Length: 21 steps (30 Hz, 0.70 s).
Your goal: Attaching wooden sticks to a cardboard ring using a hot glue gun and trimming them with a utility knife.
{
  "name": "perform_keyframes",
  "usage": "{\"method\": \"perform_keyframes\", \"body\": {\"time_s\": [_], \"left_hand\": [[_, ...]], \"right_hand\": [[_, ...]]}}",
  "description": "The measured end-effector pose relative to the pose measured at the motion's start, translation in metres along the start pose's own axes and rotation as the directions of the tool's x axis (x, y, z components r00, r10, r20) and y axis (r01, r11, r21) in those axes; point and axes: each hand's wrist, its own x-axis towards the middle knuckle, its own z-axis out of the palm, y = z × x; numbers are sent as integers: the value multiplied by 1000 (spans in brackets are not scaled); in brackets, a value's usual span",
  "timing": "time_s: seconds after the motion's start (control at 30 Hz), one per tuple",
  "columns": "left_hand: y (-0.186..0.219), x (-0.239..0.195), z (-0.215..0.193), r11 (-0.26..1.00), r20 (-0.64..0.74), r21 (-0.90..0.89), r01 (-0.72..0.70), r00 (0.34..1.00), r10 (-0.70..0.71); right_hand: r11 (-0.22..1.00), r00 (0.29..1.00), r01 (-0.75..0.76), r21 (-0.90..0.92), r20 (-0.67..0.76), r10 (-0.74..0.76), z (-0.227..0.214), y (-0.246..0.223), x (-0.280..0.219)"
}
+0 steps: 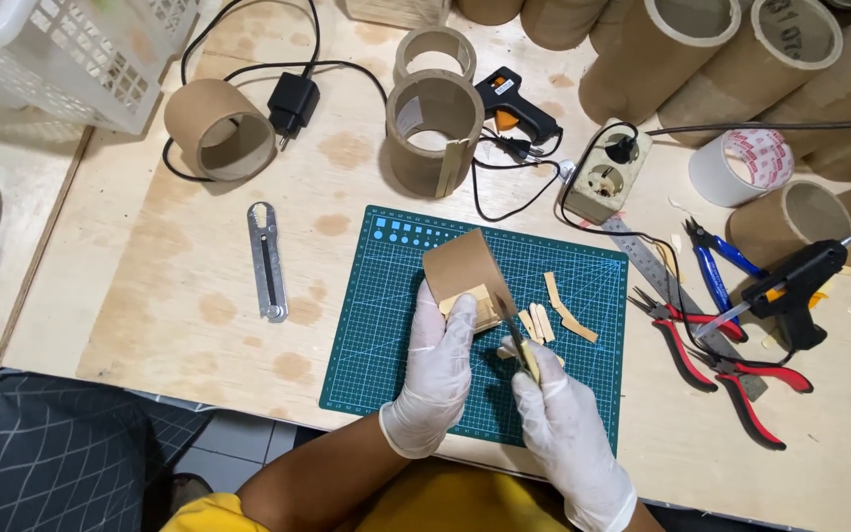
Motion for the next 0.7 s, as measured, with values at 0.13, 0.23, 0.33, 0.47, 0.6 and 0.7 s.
{"method": "perform_keyframes", "body": {"time_s": [0.13,0.23,0.33,0.47,0.6,0.7], "left_hand": [[3,-1,2,999,-27,25,19,999,-18],[7,-2,4,997,-27,38,63,998,-62],[3,-1,4,992,-67,34,124,990,-121],[-5,0,2,995,-62,6,99,993,-98],[-1,-2,2,998,-6,12,56,998,-56],[-6,-2,3,999,-14,-12,38,999,-38]], "right_hand": [[820,987,-160,550,115,116,-6,-23,4],[776,969,-233,586,207,135,-14,-35,4],[889,966,-228,398,210,153,-14,-29,2],[996,992,-78,-33,101,81,0,-2,-1],[992,996,85,-94,25,-83,3,4,1],[969,973,203,-140,-79,-216,20,24,-3]]}}
